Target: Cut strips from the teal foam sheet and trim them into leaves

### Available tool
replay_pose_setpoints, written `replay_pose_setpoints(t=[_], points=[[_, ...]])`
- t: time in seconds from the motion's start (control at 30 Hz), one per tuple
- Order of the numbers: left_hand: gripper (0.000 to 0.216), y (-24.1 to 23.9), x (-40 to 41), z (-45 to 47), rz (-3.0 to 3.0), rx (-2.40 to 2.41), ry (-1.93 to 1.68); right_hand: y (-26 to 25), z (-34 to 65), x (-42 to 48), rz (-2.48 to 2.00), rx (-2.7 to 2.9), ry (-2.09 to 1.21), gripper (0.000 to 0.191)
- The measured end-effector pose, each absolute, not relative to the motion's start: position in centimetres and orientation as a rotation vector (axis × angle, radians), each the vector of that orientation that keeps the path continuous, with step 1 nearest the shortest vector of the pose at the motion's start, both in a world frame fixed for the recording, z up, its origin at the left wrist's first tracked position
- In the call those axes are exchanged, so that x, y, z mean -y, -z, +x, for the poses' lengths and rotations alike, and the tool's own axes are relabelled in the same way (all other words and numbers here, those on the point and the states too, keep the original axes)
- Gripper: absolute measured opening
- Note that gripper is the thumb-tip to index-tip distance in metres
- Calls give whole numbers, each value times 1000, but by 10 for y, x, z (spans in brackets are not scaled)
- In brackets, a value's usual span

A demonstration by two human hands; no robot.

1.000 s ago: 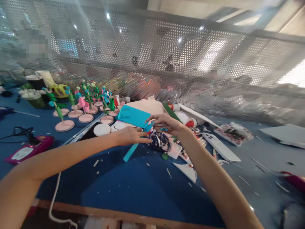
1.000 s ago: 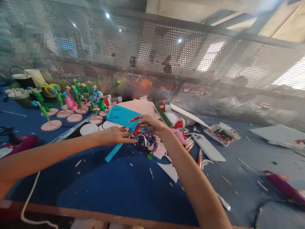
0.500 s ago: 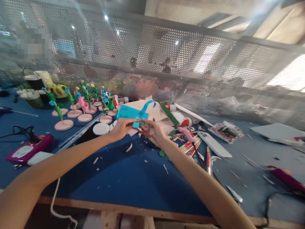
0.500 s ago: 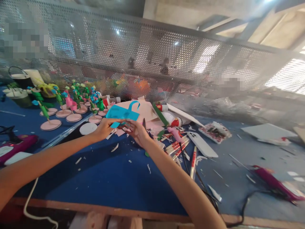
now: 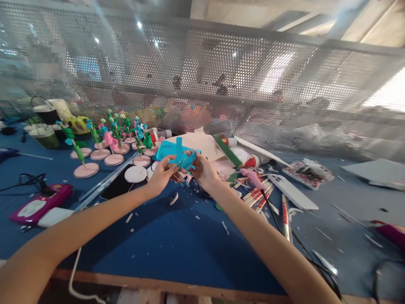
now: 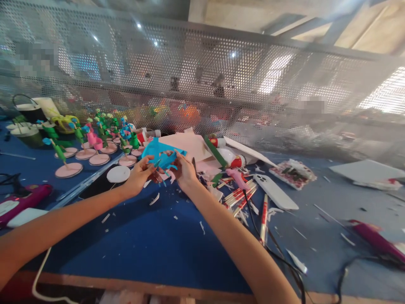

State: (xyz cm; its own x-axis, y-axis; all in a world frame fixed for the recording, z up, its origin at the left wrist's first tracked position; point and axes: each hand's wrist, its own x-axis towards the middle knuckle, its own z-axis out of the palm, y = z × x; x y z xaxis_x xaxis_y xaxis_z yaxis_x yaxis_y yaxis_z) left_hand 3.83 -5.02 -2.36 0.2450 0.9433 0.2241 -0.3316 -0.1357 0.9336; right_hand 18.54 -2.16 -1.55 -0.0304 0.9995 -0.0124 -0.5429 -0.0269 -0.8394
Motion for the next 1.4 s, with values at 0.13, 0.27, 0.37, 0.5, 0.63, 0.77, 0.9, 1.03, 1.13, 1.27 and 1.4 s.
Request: replay_pose_setpoints(t=[0.13, 0.27, 0.37, 0.5, 0.63, 0.77, 0.9, 1.03, 1.13, 1.27, 1.4], points=[[58, 24, 51, 40, 1169, -636, -1227, 12, 192, 22, -782, 867, -1406, 16], [46, 23, 50, 40, 1112, -533, -1176, 4, 199, 28, -711, 952, -1507, 19], [40, 22, 49, 39, 1107, -509, -1131, -1, 202, 30, -753, 1126, -1518, 26], [38, 23, 48, 37, 1095, -515, -1140, -2, 205, 27, -794, 1185, -1529, 33], [37, 23, 48, 36, 1105, -516, -1152, 0, 207, 26, -798, 1272, -1420, 35], [32, 23, 48, 38, 1087, -557, -1140, -4, 207, 29, -818, 1275, -1444, 31], [22, 21, 50, 40, 926, -527, -1125, -8, 203, 32, -744, 1070, -1583, 13], [25, 19, 51, 40, 831, -462, -1077, -4, 201, 32, -733, 1012, -1569, 8], [33, 21, 50, 39, 901, -480, -1061, 1, 203, 32, -740, 1037, -1554, 16], [39, 25, 48, 38, 1077, -559, -1077, 6, 201, 33, -872, 1146, -1424, 32], [36, 27, 46, 36, 1179, -664, -1114, 7, 198, 35, -962, 1332, -1175, 37]])
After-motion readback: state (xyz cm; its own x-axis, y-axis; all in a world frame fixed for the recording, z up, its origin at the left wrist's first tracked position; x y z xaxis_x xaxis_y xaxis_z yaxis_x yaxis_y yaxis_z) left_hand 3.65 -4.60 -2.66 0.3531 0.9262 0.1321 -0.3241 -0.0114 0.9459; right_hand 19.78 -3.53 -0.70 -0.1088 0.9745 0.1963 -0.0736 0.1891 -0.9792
